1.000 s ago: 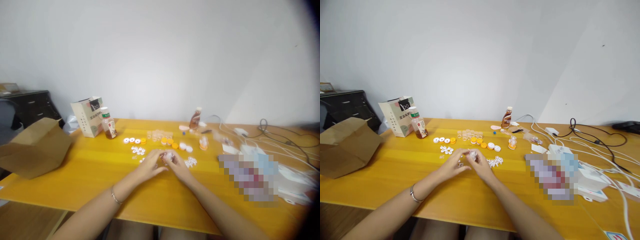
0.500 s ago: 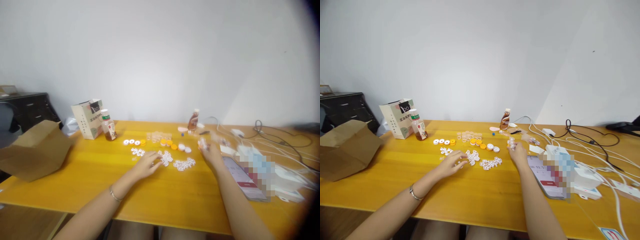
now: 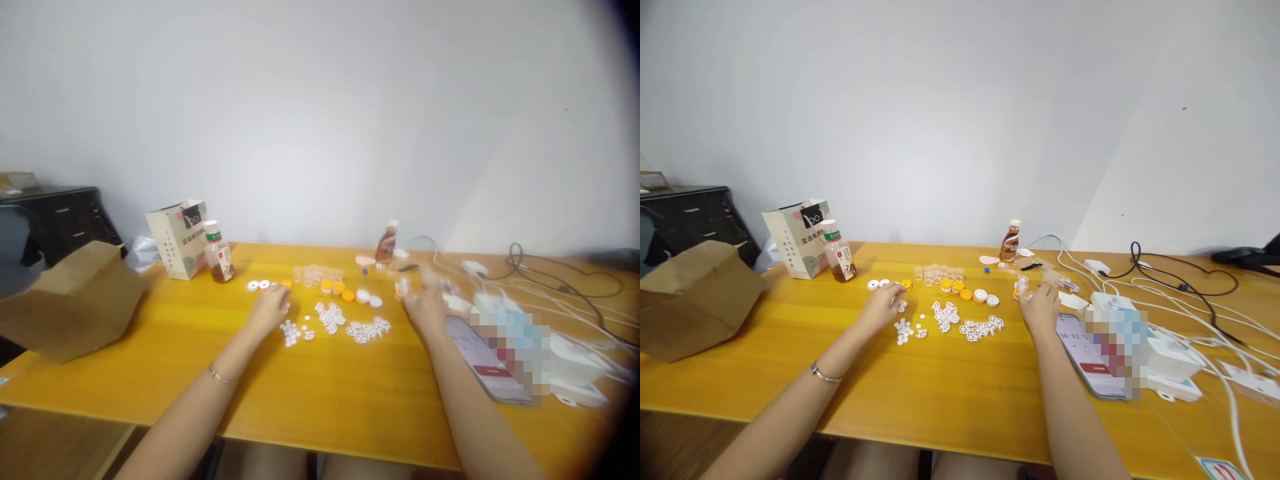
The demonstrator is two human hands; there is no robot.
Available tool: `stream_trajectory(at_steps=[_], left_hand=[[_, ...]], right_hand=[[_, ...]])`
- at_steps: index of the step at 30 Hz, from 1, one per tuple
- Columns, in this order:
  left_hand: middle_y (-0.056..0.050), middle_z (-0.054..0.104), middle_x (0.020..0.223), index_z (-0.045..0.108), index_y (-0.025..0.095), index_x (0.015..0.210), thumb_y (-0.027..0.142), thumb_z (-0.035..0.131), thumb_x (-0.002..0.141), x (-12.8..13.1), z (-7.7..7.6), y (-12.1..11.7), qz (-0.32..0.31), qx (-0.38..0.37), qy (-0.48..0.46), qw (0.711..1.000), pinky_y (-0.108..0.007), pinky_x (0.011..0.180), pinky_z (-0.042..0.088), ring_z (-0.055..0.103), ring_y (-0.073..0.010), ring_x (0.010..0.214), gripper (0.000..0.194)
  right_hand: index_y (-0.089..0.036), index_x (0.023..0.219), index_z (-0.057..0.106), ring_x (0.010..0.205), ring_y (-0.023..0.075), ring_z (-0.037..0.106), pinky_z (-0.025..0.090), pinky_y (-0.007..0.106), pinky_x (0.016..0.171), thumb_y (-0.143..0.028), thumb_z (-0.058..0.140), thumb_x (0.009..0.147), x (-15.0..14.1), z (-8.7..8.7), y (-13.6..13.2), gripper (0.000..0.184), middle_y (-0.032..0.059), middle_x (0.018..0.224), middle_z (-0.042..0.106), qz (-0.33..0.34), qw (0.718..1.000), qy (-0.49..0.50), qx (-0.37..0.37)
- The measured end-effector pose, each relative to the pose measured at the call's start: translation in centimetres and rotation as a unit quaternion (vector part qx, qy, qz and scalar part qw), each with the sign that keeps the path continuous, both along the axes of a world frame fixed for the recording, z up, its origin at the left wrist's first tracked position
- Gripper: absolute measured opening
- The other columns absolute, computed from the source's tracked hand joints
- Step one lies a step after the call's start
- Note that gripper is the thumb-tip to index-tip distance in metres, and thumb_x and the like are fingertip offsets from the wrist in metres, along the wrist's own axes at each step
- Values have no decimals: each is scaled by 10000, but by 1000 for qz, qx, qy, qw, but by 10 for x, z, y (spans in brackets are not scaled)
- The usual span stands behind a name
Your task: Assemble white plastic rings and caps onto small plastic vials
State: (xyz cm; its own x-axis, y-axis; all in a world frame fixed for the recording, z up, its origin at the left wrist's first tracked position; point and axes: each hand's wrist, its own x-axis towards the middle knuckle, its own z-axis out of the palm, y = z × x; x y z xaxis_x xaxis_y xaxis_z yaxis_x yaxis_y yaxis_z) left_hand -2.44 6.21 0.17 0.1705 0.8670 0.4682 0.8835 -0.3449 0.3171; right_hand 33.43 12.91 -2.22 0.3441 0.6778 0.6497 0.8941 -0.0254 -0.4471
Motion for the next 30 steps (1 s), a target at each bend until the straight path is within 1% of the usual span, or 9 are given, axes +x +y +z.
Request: stream_trajectory(at_steps=[3,6,10,15,17,20,22,26,30], left_hand=[[-125,558,951,569,145,990,53,419,721,-28,-1,14,102,-59,47,992,-313,773,363,499,-230,912,321],[-106,579,883,611,159,939,34,464,660,-43,-6,21,100,-101,56,988,-267,692,380,533,-204,811,340],[-75,602,754,650,161,741,87,471,679,-45,-8,23,100,-128,57,985,-238,631,371,544,-179,735,203],[-88,599,796,618,149,741,240,440,757,-36,7,12,123,-99,52,986,-263,630,360,532,-198,757,201],[-71,598,820,604,162,767,285,417,781,-26,15,2,91,-85,48,991,-255,657,361,525,-181,773,224],[-37,595,766,592,168,766,316,439,778,-3,22,-16,-130,-135,36,982,-225,645,370,522,-137,695,214],[-29,590,756,588,175,761,282,460,763,12,21,-28,-223,-173,53,958,-221,629,366,514,-132,680,167],[-10,582,754,567,201,684,237,511,729,31,16,-44,-260,-202,73,942,-225,621,348,498,-133,681,79],[-5,573,738,555,199,681,274,545,718,30,13,-44,-282,-211,47,935,-228,602,349,498,-138,677,84]], right_hand=[[-47,1070,430,975,320,415,299,439,833,-406,444,743,-5,6,-2,486,216,1030,478,-4,999,-19,36],[-71,1018,467,954,304,419,301,436,833,-378,437,748,-9,10,-1,409,179,977,498,30,995,-36,88],[-100,967,482,937,286,433,318,423,826,-330,443,742,-13,12,-1,324,152,944,517,77,987,-62,129],[-132,911,489,946,285,437,341,427,786,-289,428,746,-21,19,-8,236,157,974,518,118,982,-64,135],[-137,891,493,950,284,441,346,427,783,-286,423,751,-24,21,-10,217,158,975,523,129,979,-63,141],[-140,887,494,941,280,452,356,428,781,-289,428,746,-26,23,-13,215,154,967,533,141,978,-56,143],[-144,889,492,933,277,458,362,429,781,-289,431,741,-27,22,-12,216,147,958,537,150,978,-51,138],[-146,885,493,912,270,466,371,427,782,-293,433,741,-28,17,-9,214,135,917,540,154,979,-40,128],[-148,886,495,887,260,474,379,415,777,-307,443,748,-28,13,-7,217,121,892,543,152,980,-38,119]])
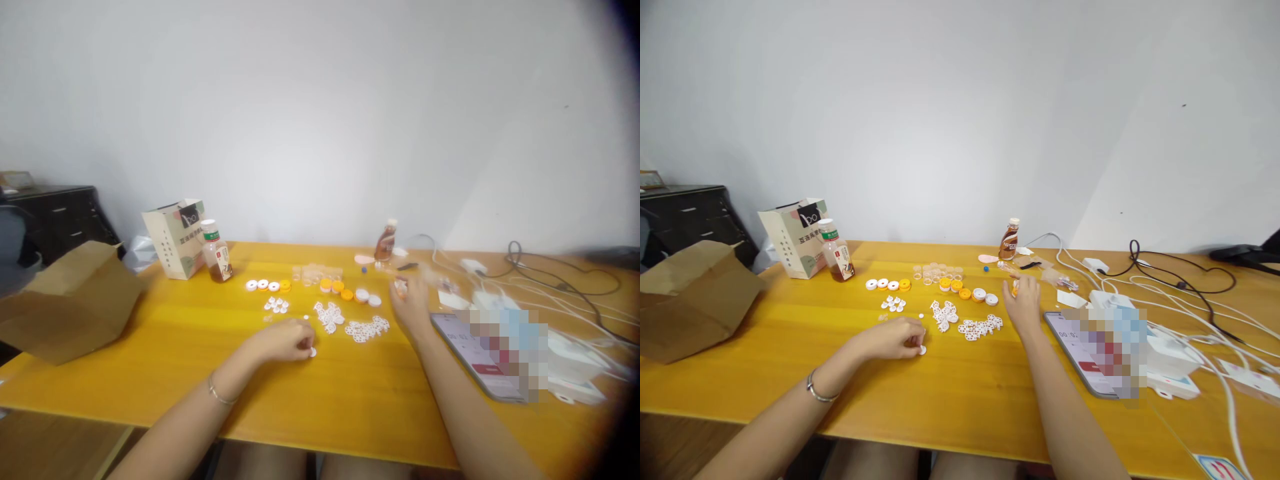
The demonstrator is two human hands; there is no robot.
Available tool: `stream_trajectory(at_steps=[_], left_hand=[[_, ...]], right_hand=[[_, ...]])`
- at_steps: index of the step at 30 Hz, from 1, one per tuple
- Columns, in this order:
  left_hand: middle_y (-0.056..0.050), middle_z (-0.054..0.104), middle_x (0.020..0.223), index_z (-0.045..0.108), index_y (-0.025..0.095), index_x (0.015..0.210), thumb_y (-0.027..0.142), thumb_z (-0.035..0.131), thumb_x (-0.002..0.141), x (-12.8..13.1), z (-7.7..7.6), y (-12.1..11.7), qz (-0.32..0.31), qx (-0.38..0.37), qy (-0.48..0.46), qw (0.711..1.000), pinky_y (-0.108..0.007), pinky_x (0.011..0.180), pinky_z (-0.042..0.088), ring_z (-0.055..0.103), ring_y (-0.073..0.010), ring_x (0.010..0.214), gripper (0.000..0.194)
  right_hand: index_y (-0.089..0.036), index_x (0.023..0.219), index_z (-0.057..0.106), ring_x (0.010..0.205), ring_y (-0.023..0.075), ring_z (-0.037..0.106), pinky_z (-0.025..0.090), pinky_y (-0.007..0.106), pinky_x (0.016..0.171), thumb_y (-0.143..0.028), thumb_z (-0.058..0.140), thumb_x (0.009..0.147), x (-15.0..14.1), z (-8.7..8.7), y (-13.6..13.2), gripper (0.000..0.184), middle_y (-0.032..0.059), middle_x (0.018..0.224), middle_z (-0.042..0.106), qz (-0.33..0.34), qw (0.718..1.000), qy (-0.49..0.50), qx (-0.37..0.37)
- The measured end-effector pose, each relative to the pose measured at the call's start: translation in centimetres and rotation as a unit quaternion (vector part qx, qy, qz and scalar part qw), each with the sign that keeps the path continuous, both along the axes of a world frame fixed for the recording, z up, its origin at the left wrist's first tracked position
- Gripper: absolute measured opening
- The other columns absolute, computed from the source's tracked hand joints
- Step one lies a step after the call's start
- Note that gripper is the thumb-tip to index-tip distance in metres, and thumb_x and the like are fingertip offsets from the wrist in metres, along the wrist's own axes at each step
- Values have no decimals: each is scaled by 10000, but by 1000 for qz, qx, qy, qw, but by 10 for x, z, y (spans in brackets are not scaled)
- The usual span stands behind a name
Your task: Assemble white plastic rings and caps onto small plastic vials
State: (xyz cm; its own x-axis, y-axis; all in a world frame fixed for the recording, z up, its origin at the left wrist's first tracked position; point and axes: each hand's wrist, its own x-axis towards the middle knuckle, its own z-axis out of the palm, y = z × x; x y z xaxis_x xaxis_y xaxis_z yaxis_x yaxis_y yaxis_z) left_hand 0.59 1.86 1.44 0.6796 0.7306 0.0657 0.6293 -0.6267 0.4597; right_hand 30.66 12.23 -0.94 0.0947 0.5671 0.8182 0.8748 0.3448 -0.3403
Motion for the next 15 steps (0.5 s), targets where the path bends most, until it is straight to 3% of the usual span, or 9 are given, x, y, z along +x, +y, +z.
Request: stream_trajectory(at_steps=[3,5,7,9,12,15], left_hand=[[-5,582,743,564,196,768,340,524,737,-16,-1,16,36,3,-22,999,-221,581,369,511,-131,648,153],[-25,591,786,563,182,803,340,474,767,-34,-2,34,153,71,-30,985,-243,660,391,530,-150,717,185],[-62,589,887,554,164,889,316,447,779,-55,-6,52,317,168,-12,933,-282,768,380,523,-189,852,216],[-116,548,1038,505,132,1037,273,417,794,-77,-13,67,412,205,11,888,-327,852,340,477,-230,985,294],[-175,509,1105,475,91,1102,255,415,794,-100,-26,81,449,193,25,872,-373,851,334,455,-279,1027,354],[-132,571,1010,541,141,1020,277,445,783,-112,-36,87,457,170,33,872,-340,795,368,503,-260,966,289]], right_hand=[[-157,897,491,878,251,476,383,407,770,-317,442,757,-1,-2,1,219,108,889,545,3,1000,3,-3],[-162,897,490,870,246,479,388,399,759,-317,443,760,-2,-4,2,213,103,885,545,9,1000,4,0],[-167,902,490,866,243,481,393,389,748,-315,445,761,-3,-5,3,210,100,887,542,17,1000,3,6],[-170,909,489,860,239,483,398,379,737,-316,447,763,-5,-6,3,211,97,892,538,24,1000,0,11],[-174,913,485,842,232,487,401,367,720,-317,449,766,-7,-7,2,208,90,887,534,31,999,-9,6],[-180,911,482,814,225,491,402,360,700,-317,450,767,-9,-7,2,202,82,873,534,43,999,-11,-2]])
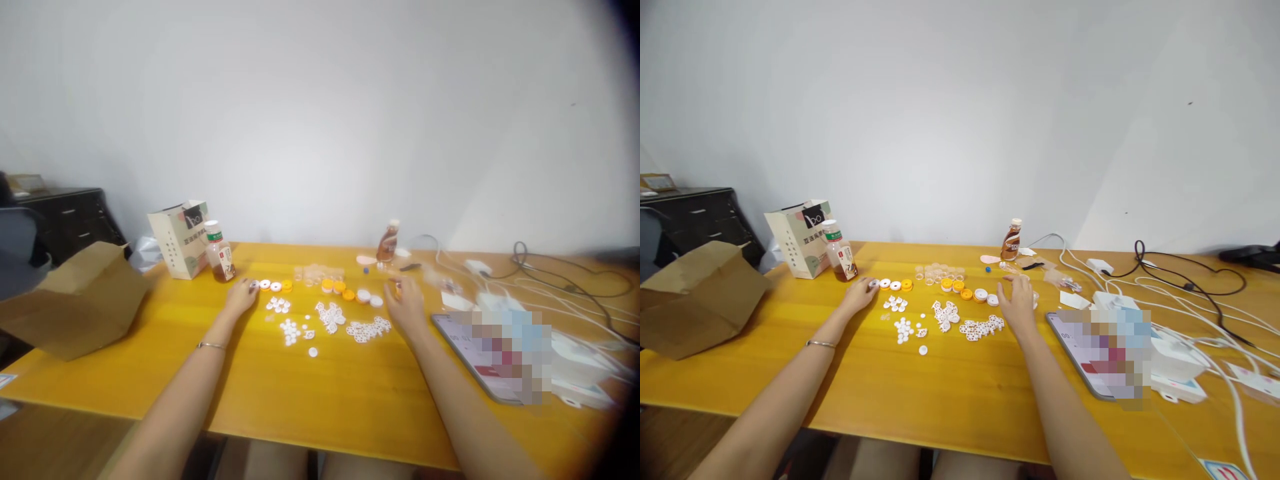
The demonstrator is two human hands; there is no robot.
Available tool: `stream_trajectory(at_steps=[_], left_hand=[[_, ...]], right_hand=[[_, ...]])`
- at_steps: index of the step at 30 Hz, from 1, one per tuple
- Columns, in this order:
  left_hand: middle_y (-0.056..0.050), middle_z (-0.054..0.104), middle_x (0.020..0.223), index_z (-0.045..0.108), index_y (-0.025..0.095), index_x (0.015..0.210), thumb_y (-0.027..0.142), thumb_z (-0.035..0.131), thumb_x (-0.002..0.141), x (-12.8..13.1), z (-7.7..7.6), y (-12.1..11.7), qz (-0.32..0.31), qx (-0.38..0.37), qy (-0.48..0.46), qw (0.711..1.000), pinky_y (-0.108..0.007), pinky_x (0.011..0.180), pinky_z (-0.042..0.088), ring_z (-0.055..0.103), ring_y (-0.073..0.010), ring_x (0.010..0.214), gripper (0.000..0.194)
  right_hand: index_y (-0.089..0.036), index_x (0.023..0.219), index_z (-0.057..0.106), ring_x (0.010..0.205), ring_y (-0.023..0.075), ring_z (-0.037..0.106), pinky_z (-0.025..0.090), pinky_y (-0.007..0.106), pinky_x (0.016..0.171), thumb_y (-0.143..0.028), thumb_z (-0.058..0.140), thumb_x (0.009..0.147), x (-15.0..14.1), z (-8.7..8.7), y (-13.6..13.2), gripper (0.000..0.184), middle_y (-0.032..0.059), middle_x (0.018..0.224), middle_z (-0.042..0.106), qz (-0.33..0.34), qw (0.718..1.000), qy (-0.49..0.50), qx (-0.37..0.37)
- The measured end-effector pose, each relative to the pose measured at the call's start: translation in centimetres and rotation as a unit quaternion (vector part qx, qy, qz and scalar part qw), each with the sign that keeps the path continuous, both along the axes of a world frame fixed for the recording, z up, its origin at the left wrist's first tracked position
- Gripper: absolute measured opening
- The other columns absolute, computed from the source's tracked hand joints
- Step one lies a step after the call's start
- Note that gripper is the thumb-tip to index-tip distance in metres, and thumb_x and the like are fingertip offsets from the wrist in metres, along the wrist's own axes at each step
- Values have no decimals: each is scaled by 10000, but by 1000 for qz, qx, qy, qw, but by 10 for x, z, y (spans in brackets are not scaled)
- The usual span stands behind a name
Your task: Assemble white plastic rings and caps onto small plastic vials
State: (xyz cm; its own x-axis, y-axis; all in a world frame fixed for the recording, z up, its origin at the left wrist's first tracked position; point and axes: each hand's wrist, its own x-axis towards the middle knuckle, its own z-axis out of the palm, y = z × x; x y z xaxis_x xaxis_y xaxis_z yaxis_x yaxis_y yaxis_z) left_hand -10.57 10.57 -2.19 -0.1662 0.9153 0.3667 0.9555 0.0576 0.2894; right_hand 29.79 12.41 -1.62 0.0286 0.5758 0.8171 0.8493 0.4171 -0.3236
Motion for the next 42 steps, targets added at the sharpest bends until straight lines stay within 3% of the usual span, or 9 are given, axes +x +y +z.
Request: stream_trajectory(at_steps=[5,10,13,16,20,30,34,37,42], left_hand=[[-93,595,920,574,163,928,302,495,752,-3,-1,5,15,-3,-11,1000,-300,764,373,520,-232,924,237],[-95,516,1027,529,155,991,320,501,746,16,19,-7,5,46,-26,999,-321,863,331,451,-227,1009,296],[-55,496,1004,522,188,991,345,528,737,47,35,-32,-199,58,-114,972,-293,863,344,458,-180,973,299],[-29,470,1030,557,229,949,366,611,673,79,46,-62,-421,-72,-130,895,-279,891,325,437,-166,999,313],[-26,450,1044,563,243,965,373,643,648,102,46,-80,-513,-154,-122,836,-259,877,324,418,-163,1009,352],[-41,457,1052,544,237,1033,393,657,618,94,41,-72,-480,-139,-107,860,-263,864,335,423,-181,1001,457],[-40,545,911,579,189,878,293,475,770,72,49,-61,-366,-70,-90,923,-267,816,355,481,-160,889,182],[-60,579,801,581,150,750,206,478,716,50,48,-50,-224,-102,-35,969,-261,689,375,506,-170,758,122],[-26,581,638,572,151,636,216,541,624,30,39,-44,-192,-180,-9,965,-222,545,337,498,-144,602,74]], right_hand=[[-184,899,482,791,221,490,400,361,691,-324,450,764,-2,0,0,197,76,849,538,18,1000,7,-5],[-173,895,491,796,224,485,402,363,688,-318,447,765,-3,2,-1,200,88,855,539,29,999,14,-17],[-173,896,495,793,224,482,402,363,682,-320,455,761,-4,3,-3,203,88,853,537,32,999,23,-20],[-173,894,494,785,219,481,401,363,683,-316,458,757,-4,3,-4,201,85,851,535,36,999,27,-26],[-173,891,492,792,216,480,400,359,691,-311,457,758,-6,4,-5,195,84,856,531,37,998,29,-32],[-178,873,501,781,213,480,396,356,682,-315,459,760,-8,4,-7,183,80,850,533,50,998,36,-31],[-178,875,499,781,212,486,401,354,681,-309,460,761,-9,5,-7,178,81,852,536,56,997,32,-31],[-180,867,502,770,212,492,402,363,692,-311,466,756,-11,4,-7,176,81,844,544,60,997,35,-34],[-180,855,505,746,199,517,415,346,668,-327,452,762,-17,2,-9,182,77,836,563,89,992,56,-69]])
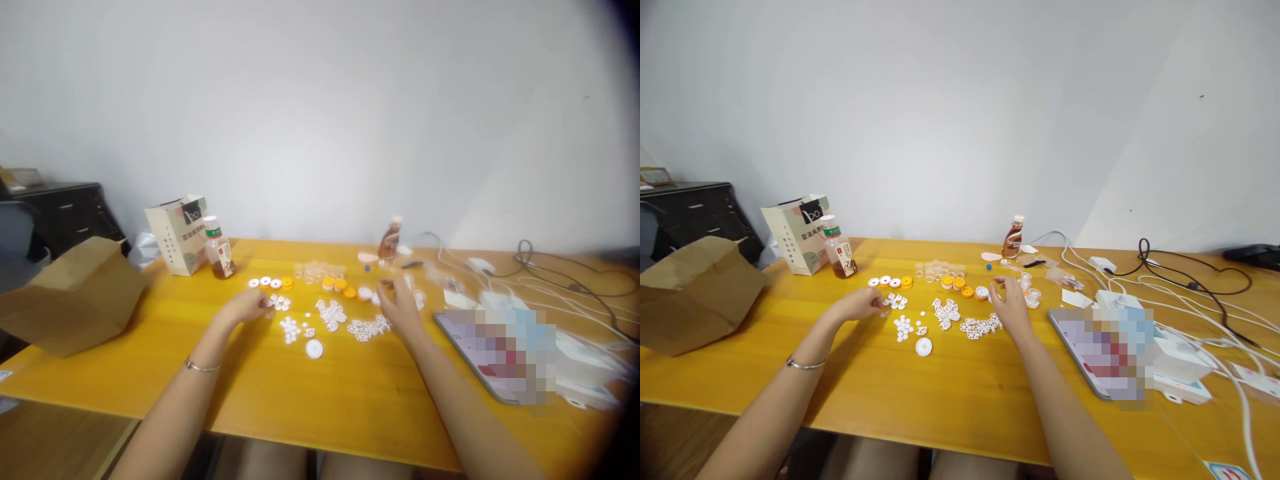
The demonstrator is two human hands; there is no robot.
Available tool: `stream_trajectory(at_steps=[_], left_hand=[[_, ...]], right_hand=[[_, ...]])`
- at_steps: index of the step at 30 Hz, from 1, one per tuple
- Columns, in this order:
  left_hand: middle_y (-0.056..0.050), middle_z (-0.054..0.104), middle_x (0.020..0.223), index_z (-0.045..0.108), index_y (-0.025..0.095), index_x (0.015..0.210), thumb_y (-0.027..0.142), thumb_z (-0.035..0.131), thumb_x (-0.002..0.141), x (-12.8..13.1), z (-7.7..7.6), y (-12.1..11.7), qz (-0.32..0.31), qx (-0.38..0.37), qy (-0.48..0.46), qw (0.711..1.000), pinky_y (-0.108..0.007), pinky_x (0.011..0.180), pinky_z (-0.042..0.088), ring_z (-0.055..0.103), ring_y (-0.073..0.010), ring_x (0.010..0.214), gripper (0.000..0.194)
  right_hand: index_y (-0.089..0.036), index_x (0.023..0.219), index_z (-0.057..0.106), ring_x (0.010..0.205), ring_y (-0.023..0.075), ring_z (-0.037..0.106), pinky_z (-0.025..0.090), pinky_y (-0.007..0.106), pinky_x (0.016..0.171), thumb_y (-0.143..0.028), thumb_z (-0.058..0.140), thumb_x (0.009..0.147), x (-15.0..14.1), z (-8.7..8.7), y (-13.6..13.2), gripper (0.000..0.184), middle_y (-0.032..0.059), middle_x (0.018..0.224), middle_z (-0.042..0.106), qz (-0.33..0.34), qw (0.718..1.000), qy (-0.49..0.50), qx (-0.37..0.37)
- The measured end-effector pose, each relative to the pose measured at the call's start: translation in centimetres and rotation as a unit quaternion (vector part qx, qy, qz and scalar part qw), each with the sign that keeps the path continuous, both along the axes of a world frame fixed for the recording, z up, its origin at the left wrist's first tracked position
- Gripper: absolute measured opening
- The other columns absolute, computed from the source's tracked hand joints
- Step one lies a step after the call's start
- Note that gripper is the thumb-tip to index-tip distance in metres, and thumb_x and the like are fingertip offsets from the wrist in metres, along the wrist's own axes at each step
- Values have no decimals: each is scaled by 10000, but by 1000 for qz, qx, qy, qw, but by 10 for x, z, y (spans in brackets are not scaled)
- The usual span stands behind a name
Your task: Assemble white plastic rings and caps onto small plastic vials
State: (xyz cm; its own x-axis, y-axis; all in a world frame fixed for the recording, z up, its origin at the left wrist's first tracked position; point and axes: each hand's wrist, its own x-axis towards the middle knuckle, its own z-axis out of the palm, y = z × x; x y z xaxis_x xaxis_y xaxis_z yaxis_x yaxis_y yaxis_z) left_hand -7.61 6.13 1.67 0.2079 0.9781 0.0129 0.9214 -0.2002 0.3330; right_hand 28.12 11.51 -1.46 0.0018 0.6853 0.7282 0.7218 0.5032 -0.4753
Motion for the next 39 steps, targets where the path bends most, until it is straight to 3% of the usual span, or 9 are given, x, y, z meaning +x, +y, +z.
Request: stream_trajectory(at_steps=[10,18,29,39], left_hand=[[-15,569,582,565,149,619,237,531,582,5,-4,3,-30,-43,3,999,-207,502,310,483,-128,562,102],[-11,529,542,531,153,575,220,503,584,8,-5,3,-20,-43,7,999,-218,499,284,450,-120,536,73],[1,489,511,492,154,527,214,474,570,9,-6,3,-16,-36,12,999,-224,470,234,387,-97,487,77],[-6,546,565,530,145,579,178,477,539,8,-9,5,-27,-36,-3,999,-210,477,276,419,-100,506,74]], right_hand=[[-186,787,540,685,180,548,419,302,603,-363,458,766,-24,6,-21,196,56,772,608,87,992,9,-92],[-197,801,548,687,153,550,425,268,614,-349,437,797,-56,15,-56,189,18,730,604,271,941,-28,-200],[-203,777,550,633,137,526,410,256,572,-314,446,798,-70,16,-73,153,7,721,597,343,899,-52,-266],[-193,800,545,671,132,523,407,252,614,-306,439,805,-73,18,-79,155,15,751,590,349,891,-82,-281]])
